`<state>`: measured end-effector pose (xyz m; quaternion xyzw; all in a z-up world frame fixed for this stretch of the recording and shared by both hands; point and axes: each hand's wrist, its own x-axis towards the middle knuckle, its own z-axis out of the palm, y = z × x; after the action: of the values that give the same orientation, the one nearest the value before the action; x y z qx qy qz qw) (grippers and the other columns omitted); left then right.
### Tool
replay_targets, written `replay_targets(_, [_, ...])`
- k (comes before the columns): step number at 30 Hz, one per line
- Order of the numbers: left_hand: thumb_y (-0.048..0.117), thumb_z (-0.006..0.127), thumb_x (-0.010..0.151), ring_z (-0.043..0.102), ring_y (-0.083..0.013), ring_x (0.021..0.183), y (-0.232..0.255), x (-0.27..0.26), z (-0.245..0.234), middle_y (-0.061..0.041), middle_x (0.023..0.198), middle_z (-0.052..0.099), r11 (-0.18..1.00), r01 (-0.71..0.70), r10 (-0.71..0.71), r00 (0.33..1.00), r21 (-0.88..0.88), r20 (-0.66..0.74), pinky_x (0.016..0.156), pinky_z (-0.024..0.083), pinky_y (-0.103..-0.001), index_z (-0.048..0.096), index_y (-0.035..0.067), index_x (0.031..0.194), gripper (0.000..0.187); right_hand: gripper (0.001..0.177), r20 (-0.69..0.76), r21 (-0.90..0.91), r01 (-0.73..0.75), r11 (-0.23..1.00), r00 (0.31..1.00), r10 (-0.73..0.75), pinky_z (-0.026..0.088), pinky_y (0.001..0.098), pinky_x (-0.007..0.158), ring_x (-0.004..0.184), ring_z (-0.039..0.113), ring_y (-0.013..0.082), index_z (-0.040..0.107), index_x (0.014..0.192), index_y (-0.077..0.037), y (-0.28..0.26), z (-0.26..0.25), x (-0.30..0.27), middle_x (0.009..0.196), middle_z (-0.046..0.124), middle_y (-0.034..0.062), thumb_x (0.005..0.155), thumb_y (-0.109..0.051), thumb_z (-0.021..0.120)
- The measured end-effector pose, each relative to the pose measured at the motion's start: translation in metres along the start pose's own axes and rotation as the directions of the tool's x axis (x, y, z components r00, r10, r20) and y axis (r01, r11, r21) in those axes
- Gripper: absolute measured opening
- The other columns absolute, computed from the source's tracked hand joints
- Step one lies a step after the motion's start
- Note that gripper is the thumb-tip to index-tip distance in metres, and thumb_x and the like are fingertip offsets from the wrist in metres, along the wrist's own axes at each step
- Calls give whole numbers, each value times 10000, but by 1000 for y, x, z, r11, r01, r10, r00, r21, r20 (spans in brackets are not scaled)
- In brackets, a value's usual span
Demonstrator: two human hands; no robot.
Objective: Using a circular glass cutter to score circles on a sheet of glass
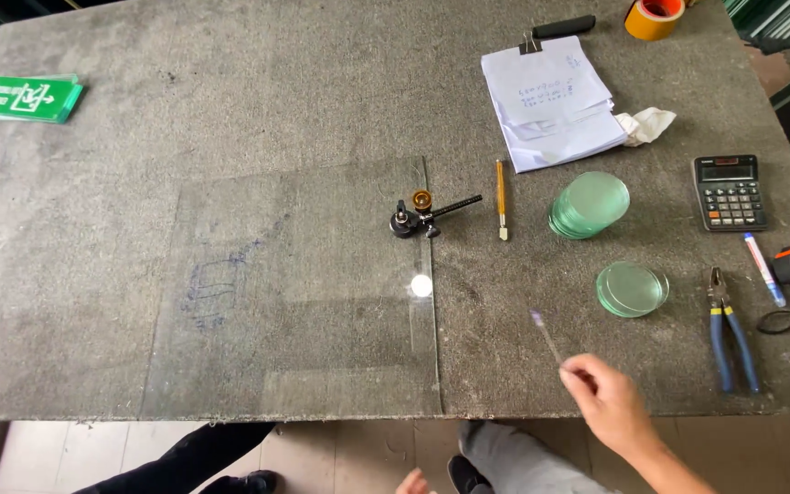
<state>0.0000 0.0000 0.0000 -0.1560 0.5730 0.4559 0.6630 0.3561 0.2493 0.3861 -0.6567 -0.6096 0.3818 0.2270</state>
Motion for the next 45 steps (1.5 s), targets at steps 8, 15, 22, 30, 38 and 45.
replay_targets(8, [344, 805, 752, 663, -197, 1246, 196, -192, 153, -26, 1294, 727, 249, -509, 869, 494, 824, 42, 1086, 496, -406, 713, 207, 1288, 561, 53, 63, 53, 203, 978, 977, -206, 534, 291, 648, 679, 673, 119, 702, 882, -132, -73, 95, 99, 784, 736, -20, 911, -162, 670])
replay_targets(15, [436, 719, 823, 423, -429, 1434, 317, -192, 216, -243, 1516, 484, -138, -383, 923, 284, 914, 258, 1150, 356, -537, 627, 151, 1369, 622, 67, 148, -21, 148, 989, 979, -143, 542, 329, 586, 625, 689, 162, 666, 874, -114, -132, 144, 152, 726, 736, 15, 936, -127, 645])
replay_targets(22, [506, 570, 1001, 254, -490, 1529, 470, -111, 295, -281, 1611, 353, -407, -370, 874, 108, 835, 474, 1146, 341, -645, 534, 72, 1462, 634, 94, 124, 4, -172, 985, 978, 171, 453, 320, 591, 588, 601, 130, 632, 836, -155, -204, 183, 152, 665, 691, -28, 923, -189, 630])
replay_targets(30, [557, 491, 1015, 227, -418, 1550, 511, -81, 343, -245, 1666, 273, -387, -287, 862, 224, 876, 455, 1227, 176, -599, 443, 89, 1568, 726, 97, 18, 605, -377, 701, 887, 462, 406, 277, 354, 413, 516, 140, 633, 884, -22, -246, 246, 195, 705, 685, 119, 974, -38, 598])
replay_targets(38, [674, 456, 955, 164, -376, 1565, 513, -77, 340, -247, 1641, 273, -371, -211, 821, 381, 904, 425, 1236, 74, -547, 391, 114, 1571, 835, 42, -36, 872, -332, 361, 691, 722, 494, 286, 345, 402, 581, 189, 566, 979, -27, -272, 279, 289, 872, 760, 271, 972, -66, 553])
replay_targets(45, [679, 467, 948, 158, -394, 1562, 513, -75, 341, -258, 1640, 264, -376, -221, 828, 355, 900, 433, 1219, 100, -575, 371, 115, 1582, 854, 115, 17, 956, -248, 157, 581, 814, 571, 306, 407, 482, 650, 203, 492, 866, -102, -234, 292, 324, 941, 767, 263, 975, -111, 529])
